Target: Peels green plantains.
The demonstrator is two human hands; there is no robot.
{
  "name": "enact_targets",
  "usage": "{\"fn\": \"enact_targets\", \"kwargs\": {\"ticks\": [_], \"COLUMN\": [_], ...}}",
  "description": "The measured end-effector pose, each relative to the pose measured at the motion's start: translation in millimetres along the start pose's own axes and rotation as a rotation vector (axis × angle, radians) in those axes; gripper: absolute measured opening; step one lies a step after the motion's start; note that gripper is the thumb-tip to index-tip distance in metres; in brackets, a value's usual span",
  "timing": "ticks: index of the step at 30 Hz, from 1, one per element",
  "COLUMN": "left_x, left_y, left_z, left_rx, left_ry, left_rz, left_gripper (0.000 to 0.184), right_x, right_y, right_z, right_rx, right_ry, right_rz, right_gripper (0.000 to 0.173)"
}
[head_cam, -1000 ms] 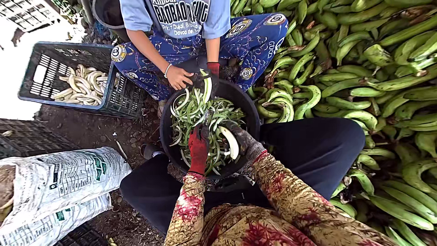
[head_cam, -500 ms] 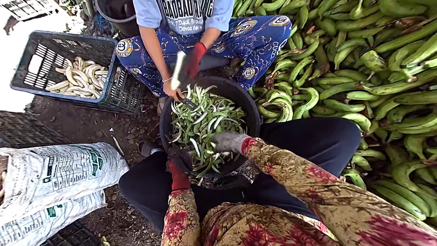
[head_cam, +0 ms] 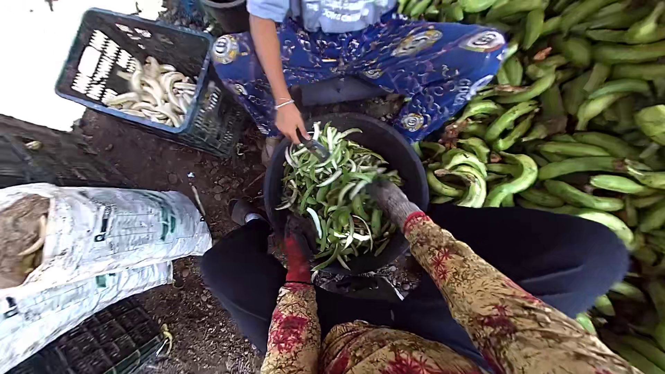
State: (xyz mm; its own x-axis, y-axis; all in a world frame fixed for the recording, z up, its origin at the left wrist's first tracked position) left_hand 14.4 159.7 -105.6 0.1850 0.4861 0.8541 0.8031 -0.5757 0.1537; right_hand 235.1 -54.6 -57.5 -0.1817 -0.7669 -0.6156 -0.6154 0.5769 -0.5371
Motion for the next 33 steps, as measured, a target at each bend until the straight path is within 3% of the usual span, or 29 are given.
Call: {"fn": "enact_targets", "kwargs": {"ticks": [2, 5, 9, 14, 19, 22, 25, 28, 30, 33], "left_x": [3, 0, -20, -37, -34, -34, -17, 4, 16, 35], "left_y": [3, 6, 14, 23, 39, 54, 78, 99, 111, 131], "left_z": [-2, -2, 1, 0, -4, -9, -22, -41, -52, -67], "left_rx": [0.023, 0.034, 0.010, -0.015, -0.059, -0.189, -0.376, -0.449, -0.485, -0.603], "left_ry": [0.004, -0.030, -0.138, -0.237, -0.288, -0.258, -0.159, -0.109, -0.022, 0.289], "left_rz": [0.031, -0.014, -0.109, -0.029, 0.079, 0.051, 0.086, 0.256, 0.447, 0.803], "left_gripper": [0.037, 0.034, 0.037, 0.036, 0.039, 0.039, 0.042, 0.051, 0.048, 0.054], "right_x": [57, 100, 121, 130, 122, 115, 84, 48, 36, 25], "right_y": [23, 47, 50, 42, 24, 17, 6, 2, 5, 7], "right_z": [19, 29, 43, 54, 32, 19, 8, -7, -15, -30], "right_rx": [0.010, 0.078, 0.172, 0.124, 0.065, 0.052, 0.024, -0.095, -0.170, -0.211], "right_ry": [0.188, 0.298, 0.356, 0.328, 0.275, 0.317, 0.248, 0.160, 0.115, 0.062], "right_rz": [-0.137, -0.198, -0.277, -0.300, 0.183, 0.853, 1.400, 1.479, 1.406, 1.259], "right_gripper": [0.062, 0.074, 0.080, 0.084, 0.065, 0.049, 0.040, 0.050, 0.045, 0.040]}}
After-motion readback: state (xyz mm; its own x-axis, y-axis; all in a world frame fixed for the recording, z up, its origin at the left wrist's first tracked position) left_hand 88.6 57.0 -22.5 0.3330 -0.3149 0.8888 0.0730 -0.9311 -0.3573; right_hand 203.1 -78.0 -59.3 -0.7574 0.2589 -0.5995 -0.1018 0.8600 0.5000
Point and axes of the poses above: each hand's wrist, its own z-axis towards the middle knuckle, its own y-axis out of the palm, x = y × z, the point moved 10 cm from there along z, towards the middle knuckle, and after that the axes turned 5 degrees about z, right-handed, at the moved point
